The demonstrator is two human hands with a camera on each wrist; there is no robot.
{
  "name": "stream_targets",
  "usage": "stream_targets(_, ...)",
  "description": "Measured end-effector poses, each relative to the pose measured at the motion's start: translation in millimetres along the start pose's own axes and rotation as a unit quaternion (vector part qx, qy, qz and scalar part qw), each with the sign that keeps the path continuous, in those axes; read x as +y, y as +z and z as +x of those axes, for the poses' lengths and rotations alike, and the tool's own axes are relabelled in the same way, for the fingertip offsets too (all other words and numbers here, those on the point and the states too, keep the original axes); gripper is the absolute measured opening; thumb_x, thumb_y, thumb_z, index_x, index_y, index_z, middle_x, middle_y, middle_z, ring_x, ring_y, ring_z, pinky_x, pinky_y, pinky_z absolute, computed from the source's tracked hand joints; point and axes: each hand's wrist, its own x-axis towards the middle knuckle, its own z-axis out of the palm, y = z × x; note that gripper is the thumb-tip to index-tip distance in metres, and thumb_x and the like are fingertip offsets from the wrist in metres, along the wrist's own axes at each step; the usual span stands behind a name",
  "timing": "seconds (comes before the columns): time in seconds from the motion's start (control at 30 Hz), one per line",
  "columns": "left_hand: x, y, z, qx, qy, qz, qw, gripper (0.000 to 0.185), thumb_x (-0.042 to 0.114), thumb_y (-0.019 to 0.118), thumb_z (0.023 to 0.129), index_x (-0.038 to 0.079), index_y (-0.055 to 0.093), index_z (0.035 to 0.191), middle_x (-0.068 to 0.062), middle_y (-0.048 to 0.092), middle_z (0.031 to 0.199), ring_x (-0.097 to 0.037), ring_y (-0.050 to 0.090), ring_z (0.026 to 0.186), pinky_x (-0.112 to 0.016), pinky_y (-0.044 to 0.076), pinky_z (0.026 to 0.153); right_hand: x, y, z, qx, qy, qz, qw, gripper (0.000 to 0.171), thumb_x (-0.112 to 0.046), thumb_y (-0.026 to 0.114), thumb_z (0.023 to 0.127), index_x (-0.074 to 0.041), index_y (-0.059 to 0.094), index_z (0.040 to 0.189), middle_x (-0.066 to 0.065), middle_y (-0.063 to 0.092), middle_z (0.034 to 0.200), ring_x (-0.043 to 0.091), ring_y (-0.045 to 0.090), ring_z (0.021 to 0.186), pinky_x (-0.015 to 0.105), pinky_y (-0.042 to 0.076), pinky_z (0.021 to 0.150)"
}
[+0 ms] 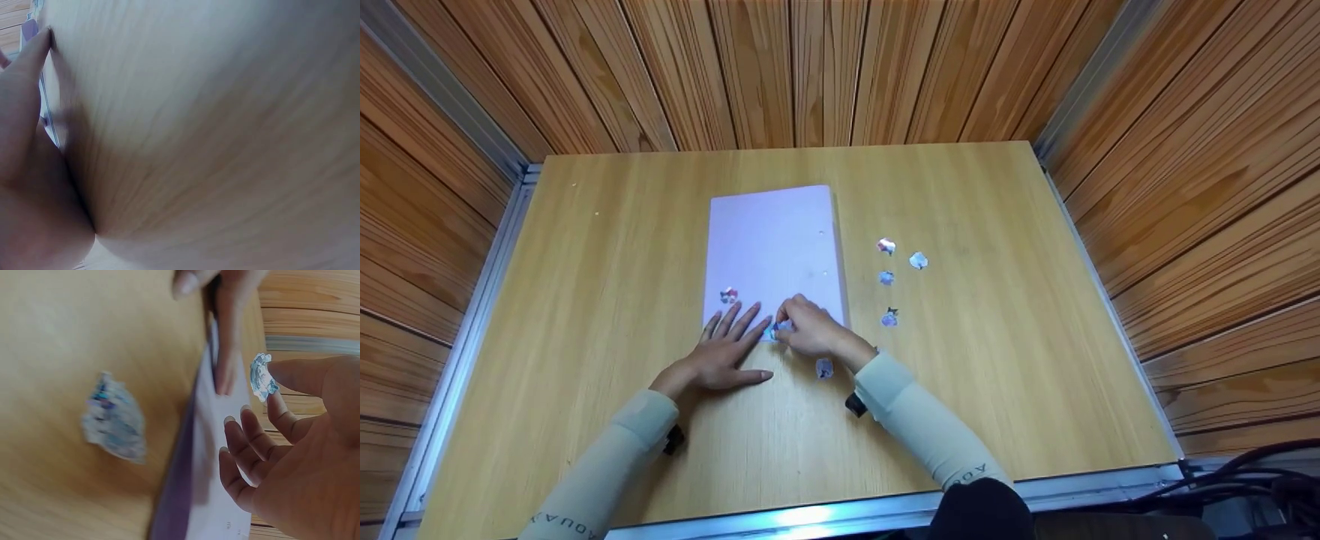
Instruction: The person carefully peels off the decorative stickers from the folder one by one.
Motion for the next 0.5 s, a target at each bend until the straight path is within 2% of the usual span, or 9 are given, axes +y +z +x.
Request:
stream_targets(0.17, -0.9, 3.0, -1.3, 0.010, 0.006, 0.006, 0.9999, 0.098, 0.069, 0.057, 0.093, 0.023, 0.012, 0.166, -0.007, -0.004, 0.173, -0.038, -0.012, 0.157, -0.060, -0.008, 0.123, 5, 10, -9, -0.007, -0.013, -0.039, 0.999, 0.017, -0.016, 0.066, 0.098, -0.006, 0.060, 0.111, 0.007, 0.054, 0.107, 0.024, 0.056, 0.096, 0.041, 0.050, 0.088)
stream_targets(0.37, -2.3, 4.5, -0.6, -0.001, 0.002, 0.010, 0.9999, 0.103, 0.072, 0.058, 0.091, 0.023, 0.009, 0.167, -0.006, -0.008, 0.173, -0.035, -0.015, 0.157, -0.058, -0.009, 0.123, 7, 21, -15, -0.025, -0.020, -0.082, 0.996, 0.017, -0.025, 0.068, 0.098, -0.011, 0.064, 0.106, -0.001, 0.052, 0.101, 0.019, 0.050, 0.093, 0.042, 0.040, 0.090)
stream_targets(0.5, -2.6, 4.2, 0.7, -0.002, 0.001, 0.011, 0.9999, 0.103, 0.071, 0.059, 0.091, 0.023, 0.008, 0.167, -0.006, -0.008, 0.173, -0.036, -0.016, 0.156, -0.058, -0.011, 0.123, 6, 26, -15, -0.030, -0.024, -0.098, 0.994, 0.016, -0.026, 0.070, 0.097, -0.012, 0.065, 0.104, -0.001, 0.052, 0.102, 0.020, 0.049, 0.095, 0.043, 0.040, 0.091)
